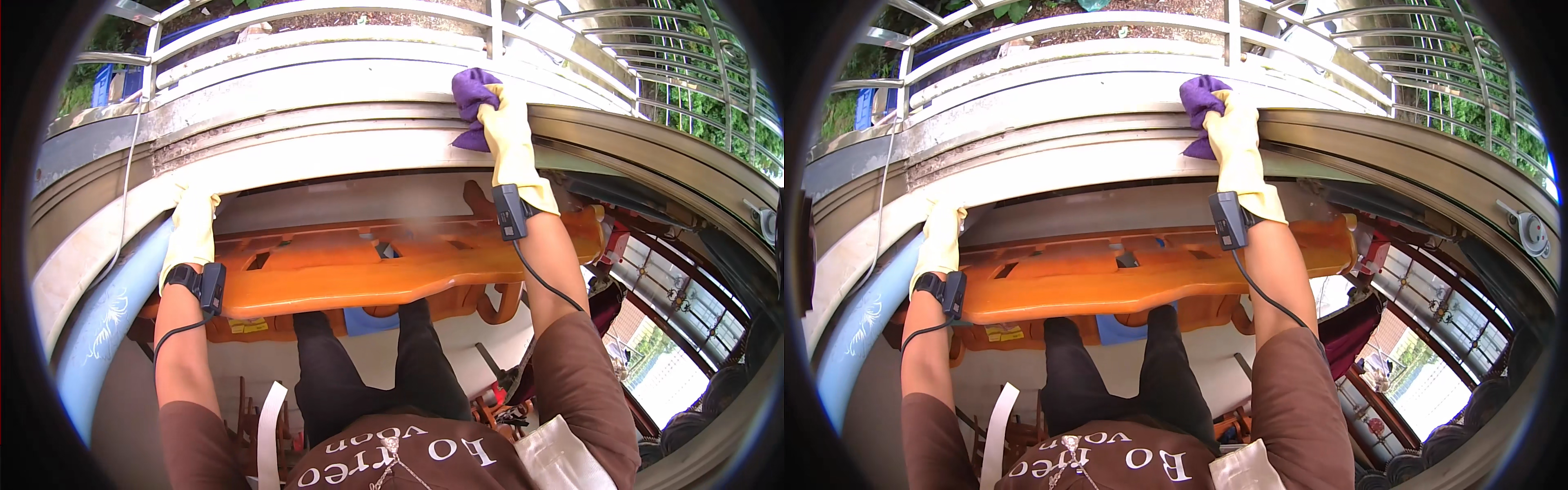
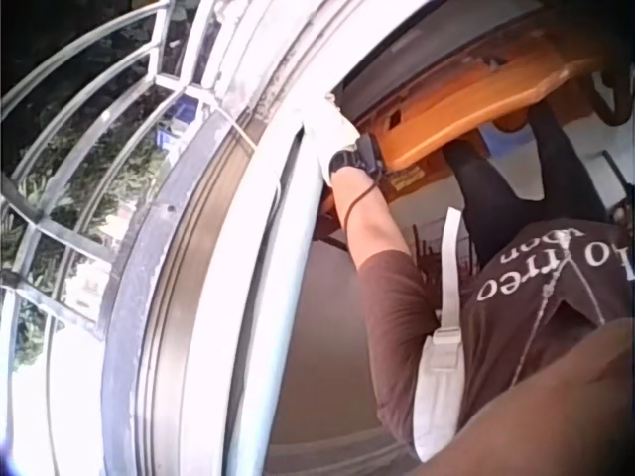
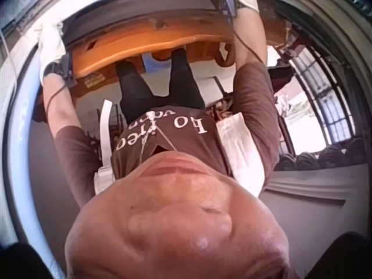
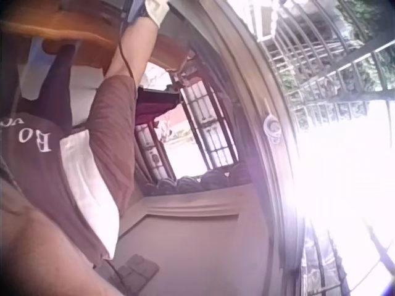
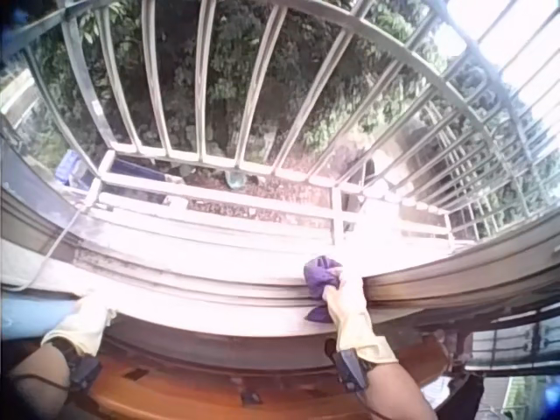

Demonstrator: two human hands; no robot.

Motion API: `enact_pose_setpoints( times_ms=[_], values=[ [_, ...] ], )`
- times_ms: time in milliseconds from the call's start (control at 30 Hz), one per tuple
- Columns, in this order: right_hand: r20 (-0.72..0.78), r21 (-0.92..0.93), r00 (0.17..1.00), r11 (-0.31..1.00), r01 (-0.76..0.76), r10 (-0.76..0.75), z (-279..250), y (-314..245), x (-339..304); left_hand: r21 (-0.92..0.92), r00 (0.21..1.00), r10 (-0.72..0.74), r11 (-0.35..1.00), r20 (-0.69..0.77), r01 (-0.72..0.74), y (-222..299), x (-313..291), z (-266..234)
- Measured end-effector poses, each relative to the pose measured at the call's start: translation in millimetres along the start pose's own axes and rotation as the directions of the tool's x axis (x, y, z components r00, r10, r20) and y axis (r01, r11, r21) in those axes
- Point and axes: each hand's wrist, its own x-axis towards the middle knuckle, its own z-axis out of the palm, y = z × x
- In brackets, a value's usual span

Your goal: Cleaning a sliding glass window and its metal frame using a purple cloth and a cleaning solution.

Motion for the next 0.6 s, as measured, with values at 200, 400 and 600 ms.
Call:
enact_pose_setpoints(
  times_ms=[200, 400, 600],
  values=[
    [-0.055, 0.5, 0.998, 0.866, 0.019, 0.01, -61, -54, -43, 0.094, 1.0, -0.008, 0.996, 0.017, 0.006, 2, -3, -12],
    [0.14, 0.867, 0.877, 0.371, -0.333, 0.461, -50, 3, -105, 0.098, 0.999, 0.017, 0.995, 0.047, -0.022, 1, -2, -7],
    [0.153, 0.829, 0.753, 0.332, -0.45, 0.64, -63, -5, -141, 0.033, 0.999, -0.012, 0.999, 0.051, 0.01, -10, 2, -18]
  ],
)
